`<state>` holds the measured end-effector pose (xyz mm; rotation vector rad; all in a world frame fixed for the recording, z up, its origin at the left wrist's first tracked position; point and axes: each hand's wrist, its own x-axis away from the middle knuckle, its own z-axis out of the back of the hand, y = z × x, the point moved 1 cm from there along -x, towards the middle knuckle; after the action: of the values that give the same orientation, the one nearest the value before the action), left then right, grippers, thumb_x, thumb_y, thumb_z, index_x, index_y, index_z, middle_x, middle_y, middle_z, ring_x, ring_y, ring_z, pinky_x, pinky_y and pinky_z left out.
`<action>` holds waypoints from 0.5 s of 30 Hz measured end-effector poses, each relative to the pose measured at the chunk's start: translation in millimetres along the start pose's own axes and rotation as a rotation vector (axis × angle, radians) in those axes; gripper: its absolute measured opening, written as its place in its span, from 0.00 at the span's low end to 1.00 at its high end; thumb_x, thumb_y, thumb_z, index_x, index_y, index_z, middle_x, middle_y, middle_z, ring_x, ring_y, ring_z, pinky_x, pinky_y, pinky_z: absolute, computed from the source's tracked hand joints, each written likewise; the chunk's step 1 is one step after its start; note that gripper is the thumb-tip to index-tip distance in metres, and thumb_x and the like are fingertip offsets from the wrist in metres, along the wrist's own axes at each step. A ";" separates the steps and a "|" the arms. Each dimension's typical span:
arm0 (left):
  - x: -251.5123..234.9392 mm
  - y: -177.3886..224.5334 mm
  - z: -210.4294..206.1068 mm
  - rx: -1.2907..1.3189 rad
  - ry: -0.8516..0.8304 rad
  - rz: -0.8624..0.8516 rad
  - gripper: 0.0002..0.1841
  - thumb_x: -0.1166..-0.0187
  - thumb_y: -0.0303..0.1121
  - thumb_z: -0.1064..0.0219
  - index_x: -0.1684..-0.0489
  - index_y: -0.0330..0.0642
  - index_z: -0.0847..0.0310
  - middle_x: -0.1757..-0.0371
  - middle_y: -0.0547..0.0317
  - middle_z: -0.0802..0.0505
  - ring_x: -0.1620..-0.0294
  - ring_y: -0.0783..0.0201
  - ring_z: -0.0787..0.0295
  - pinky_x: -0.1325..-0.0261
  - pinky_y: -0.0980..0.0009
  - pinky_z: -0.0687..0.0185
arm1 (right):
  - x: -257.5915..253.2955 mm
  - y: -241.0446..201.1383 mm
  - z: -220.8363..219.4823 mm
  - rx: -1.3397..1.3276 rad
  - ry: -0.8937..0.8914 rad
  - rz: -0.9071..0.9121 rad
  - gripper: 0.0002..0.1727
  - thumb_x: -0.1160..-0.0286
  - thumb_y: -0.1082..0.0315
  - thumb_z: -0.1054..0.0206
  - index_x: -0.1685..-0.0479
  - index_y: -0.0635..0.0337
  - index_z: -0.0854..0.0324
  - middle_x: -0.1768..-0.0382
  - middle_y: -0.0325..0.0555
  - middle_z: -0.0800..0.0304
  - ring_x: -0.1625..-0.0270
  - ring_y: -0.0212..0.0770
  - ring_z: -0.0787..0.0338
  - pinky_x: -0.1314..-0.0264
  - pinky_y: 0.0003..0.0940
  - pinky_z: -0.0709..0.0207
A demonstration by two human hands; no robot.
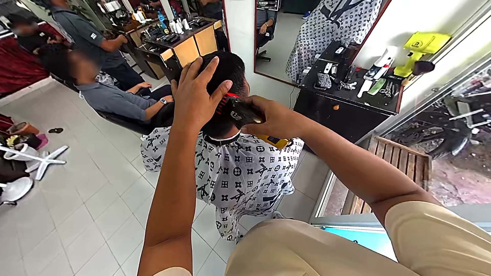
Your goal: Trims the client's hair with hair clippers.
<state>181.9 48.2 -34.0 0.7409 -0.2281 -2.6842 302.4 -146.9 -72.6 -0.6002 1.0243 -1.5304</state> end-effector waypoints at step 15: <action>-0.2 3.9 2.1 0.010 -0.011 0.037 0.36 0.16 0.70 0.53 0.10 0.69 0.35 0.08 0.53 0.34 0.05 0.47 0.48 0.17 0.26 0.58 | 4.4 25.5 24.2 -0.373 -0.145 -0.249 0.22 0.19 0.64 0.33 0.30 0.60 0.28 0.54 0.49 0.10 0.61 0.42 0.05 0.62 0.38 0.07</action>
<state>182.1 44.8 -31.2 0.7183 -0.2561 -2.6546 334.5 -157.3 -83.3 -1.1184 1.1642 -1.4909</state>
